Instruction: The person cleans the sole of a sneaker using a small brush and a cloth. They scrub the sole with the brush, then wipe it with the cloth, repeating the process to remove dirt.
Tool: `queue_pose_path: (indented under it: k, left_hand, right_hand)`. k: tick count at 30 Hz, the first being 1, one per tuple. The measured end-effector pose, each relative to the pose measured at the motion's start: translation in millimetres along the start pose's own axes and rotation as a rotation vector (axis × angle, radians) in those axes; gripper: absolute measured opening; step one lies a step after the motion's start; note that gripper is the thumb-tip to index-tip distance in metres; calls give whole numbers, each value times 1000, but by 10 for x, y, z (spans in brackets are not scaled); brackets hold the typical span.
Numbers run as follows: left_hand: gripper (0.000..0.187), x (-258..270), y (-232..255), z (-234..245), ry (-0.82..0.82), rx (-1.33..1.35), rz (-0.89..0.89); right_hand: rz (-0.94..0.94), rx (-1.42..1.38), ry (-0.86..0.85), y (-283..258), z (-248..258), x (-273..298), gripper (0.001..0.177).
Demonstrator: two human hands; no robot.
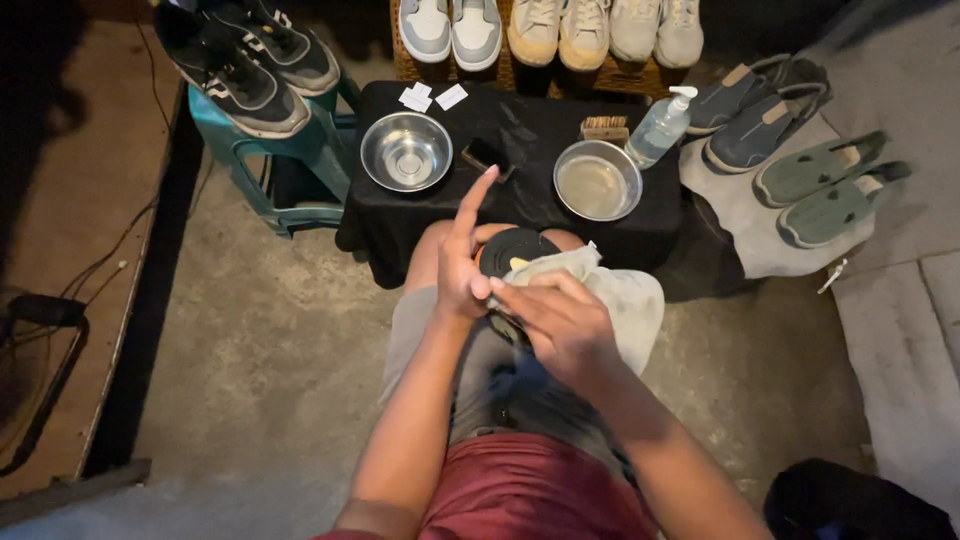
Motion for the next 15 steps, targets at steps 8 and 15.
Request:
queue_pose_path:
  k: [8, 15]
  left_hand:
    - [144, 237, -224, 171, 51, -12, -77]
    - [145, 165, -197, 129, 33, 11, -121]
  right_hand:
    - [75, 260, -68, 24, 150, 385, 23]
    - [-103, 89, -44, 120, 392, 310, 16]
Point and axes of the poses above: each hand's wrist, its own x-axis away from the middle knuckle, its own z-axis out of the back of the hand, y = z × x, the point moved 3 cm from there along -x, towards the middle knuckle, and after that the axes turned 13 degrees about -z, right-handed, at the moved point
